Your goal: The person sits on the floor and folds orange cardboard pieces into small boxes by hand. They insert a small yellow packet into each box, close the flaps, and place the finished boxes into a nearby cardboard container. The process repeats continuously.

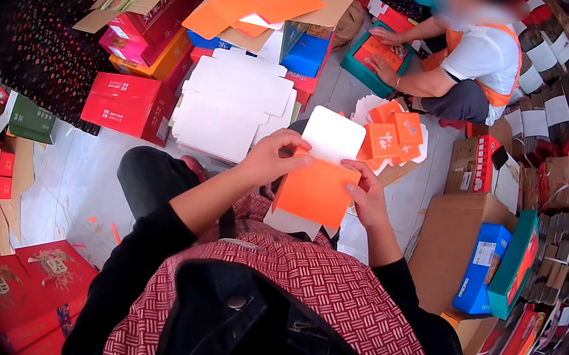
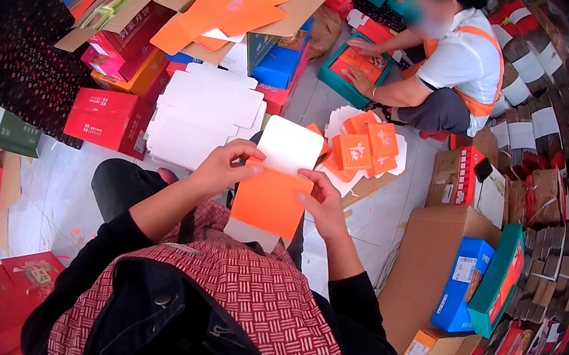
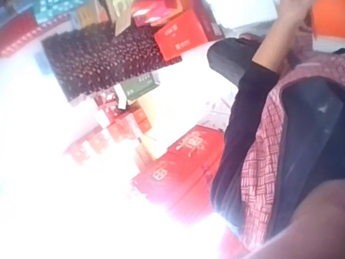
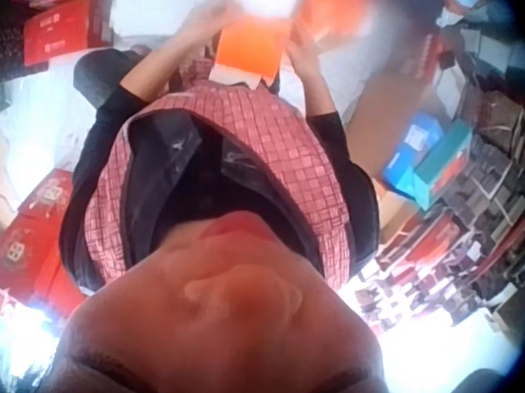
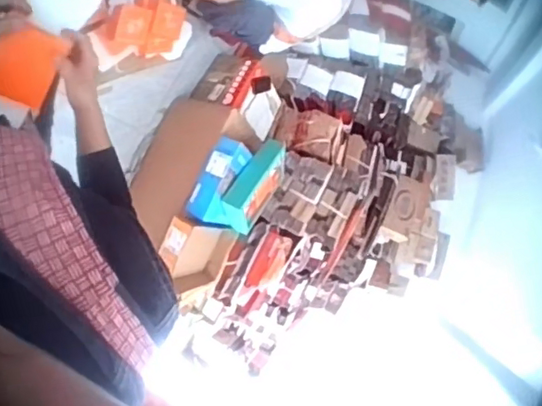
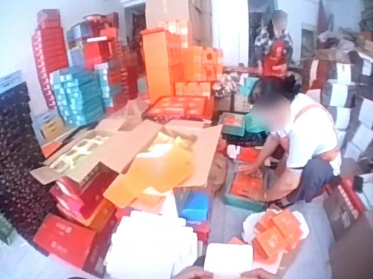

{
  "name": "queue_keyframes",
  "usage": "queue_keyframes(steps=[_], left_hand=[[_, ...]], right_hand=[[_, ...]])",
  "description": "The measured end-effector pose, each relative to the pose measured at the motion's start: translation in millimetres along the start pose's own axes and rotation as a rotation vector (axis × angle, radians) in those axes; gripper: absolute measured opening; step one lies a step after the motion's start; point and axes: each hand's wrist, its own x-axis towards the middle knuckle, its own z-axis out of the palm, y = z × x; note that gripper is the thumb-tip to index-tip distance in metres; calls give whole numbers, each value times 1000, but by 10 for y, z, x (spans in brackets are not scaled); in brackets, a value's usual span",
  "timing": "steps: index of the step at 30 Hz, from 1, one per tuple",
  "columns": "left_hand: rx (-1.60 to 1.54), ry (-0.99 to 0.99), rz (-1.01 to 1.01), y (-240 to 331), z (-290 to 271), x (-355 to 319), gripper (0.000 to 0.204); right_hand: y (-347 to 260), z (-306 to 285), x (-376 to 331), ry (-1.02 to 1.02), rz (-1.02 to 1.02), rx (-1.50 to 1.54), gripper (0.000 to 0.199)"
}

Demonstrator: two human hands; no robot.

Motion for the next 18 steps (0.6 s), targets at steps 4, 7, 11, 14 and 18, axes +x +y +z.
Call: queue_keyframes(steps=[4, 7, 11, 14, 18], left_hand=[[-4, -59, -155, 31, -35, 137, 23], [-154, -110, -92, 93, -77, 110, 22], [-122, -90, -130, 17, -75, 148, 25], [-183, -112, -83, -49, -84, 144, 29], [-140, -132, 0, 102, -35, 55, 29]], right_hand=[[131, -147, 187, -40, 15, 147, 34], [144, -144, 152, -56, -128, 33, 34], [50, -81, 170, -44, -159, 91, 32], [6, -120, 227, -75, -273, 118, 23], [-422, -146, 363, -128, -249, 355, 19]])
